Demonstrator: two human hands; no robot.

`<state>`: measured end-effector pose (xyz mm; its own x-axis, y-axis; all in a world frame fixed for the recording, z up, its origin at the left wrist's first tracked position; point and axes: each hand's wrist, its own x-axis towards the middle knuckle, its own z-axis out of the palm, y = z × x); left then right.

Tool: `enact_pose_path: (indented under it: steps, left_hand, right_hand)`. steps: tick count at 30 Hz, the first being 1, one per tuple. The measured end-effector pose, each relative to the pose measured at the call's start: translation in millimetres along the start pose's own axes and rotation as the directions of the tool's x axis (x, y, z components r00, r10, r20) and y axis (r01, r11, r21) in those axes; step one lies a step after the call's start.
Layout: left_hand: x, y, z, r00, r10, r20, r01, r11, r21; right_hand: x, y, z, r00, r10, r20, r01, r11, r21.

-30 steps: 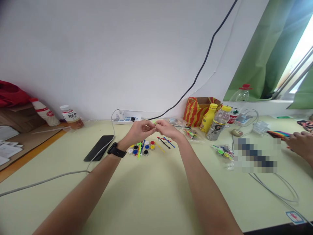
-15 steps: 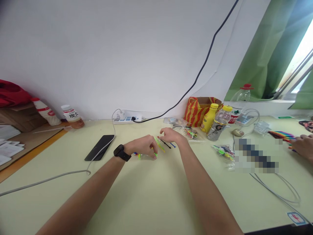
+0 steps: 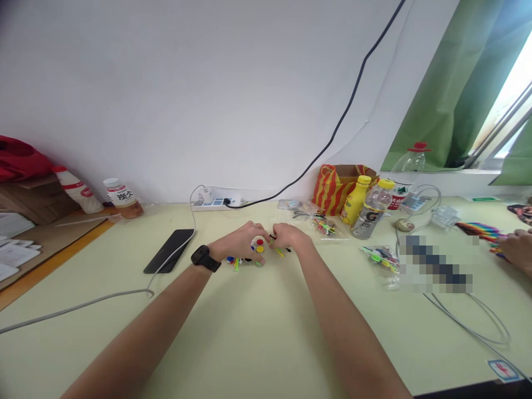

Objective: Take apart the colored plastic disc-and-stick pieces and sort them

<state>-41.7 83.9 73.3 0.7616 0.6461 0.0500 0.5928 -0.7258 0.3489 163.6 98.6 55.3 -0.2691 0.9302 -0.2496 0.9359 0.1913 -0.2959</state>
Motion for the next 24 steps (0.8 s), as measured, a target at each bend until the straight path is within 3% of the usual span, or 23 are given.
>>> enact_pose_path:
  steps: [7, 14, 20, 24]
  left_hand:
    - [1, -14, 8.6, 0.999, -0.04, -0.035, 0.041, 0.999, 0.013]
    - [1, -18, 8.0, 0.999, -0.026, -0.033, 0.027, 1.0, 0.016]
    - [1, -12, 15.2, 0.993, -0.112, -0.039, 0.113, 0.993, 0.037]
    - [6, -5, 22.9, 0.994, -0.108, -0.024, 0.109, 0.993, 0.052]
  right_hand:
    - [-4, -8, -5, 0.99, 0.056, 0.13, -0.064, 0.996, 0.057]
    - [-9, -14, -11, 0.945, 0.002, 0.326, -0.067, 0.98, 0.189]
    - [-12, -9, -14, 0.886, 0.105, 0.452, -0.165, 0.982, 0.095]
    - [-12, -12, -11, 0.85, 0.11, 0.516, -0.174, 0.982, 0.076]
